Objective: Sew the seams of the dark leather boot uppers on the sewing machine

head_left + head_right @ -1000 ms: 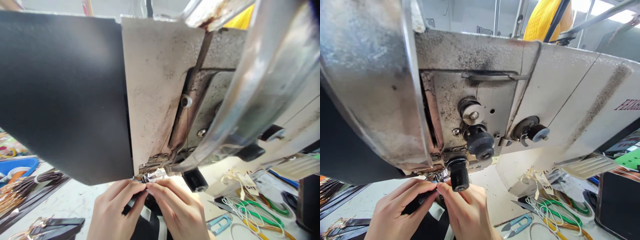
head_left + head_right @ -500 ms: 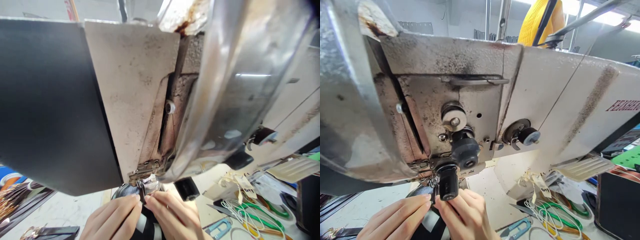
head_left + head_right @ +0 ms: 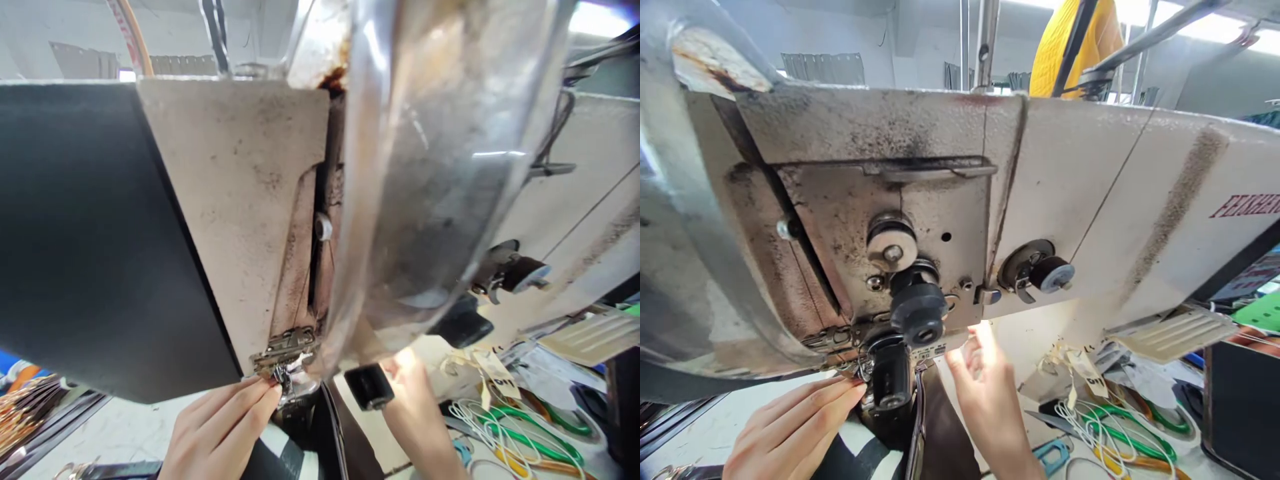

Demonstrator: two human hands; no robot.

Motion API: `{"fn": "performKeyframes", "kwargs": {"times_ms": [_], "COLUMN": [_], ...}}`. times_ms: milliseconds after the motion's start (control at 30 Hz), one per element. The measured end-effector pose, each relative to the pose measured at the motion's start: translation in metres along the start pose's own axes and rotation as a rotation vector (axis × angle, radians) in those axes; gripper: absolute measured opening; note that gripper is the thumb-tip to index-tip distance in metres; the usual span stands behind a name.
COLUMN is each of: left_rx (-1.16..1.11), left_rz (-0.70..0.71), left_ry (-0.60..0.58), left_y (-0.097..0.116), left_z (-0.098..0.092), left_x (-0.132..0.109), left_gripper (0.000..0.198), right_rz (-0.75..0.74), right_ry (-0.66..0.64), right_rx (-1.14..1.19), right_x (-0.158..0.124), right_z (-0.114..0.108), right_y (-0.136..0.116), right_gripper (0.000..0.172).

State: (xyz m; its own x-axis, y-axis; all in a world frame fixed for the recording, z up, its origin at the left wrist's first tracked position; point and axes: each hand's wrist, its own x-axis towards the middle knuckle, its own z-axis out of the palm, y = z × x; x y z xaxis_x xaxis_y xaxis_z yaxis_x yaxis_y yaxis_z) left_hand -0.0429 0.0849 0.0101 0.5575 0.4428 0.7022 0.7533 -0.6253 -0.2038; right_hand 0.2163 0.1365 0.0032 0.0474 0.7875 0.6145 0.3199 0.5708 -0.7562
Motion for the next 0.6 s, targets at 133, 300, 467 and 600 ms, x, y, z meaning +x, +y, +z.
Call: {"fn": "performKeyframes", "kwargs": {"times_ms": [133,300,467,600], "left_rx": [0.025,-0.055,-0.164,-0.184], "left_rz": [-0.01,-0.106,-0.187,-0.189], "left_ry": [0.008,0.05,0.048,0.034], "left_y": [-0.002,-0.002,0.001,0.001], "left_z": [0.002,0.008,0.009,0.007], "left_x": [0.001,0.009,0.017,0.018], "left_gripper": [0.027,0.024,0.023,0.022], "right_rz": [-0.076,-0.469,-0.571,-0.556], "right_ry": [-0.227,-0.412,-0.404,-0.414], "right_rx": [0.083,-0.214,-0.38,-0.37], "right_x": [-0.001,-0.001,0.004,0.003], "right_z": [-0.006,0.006,0.011,0.013], "right_y": [-0.005,-0.021,-0.027,-0.027], "right_gripper": [0.021,0.033,0.042,0.04]}}
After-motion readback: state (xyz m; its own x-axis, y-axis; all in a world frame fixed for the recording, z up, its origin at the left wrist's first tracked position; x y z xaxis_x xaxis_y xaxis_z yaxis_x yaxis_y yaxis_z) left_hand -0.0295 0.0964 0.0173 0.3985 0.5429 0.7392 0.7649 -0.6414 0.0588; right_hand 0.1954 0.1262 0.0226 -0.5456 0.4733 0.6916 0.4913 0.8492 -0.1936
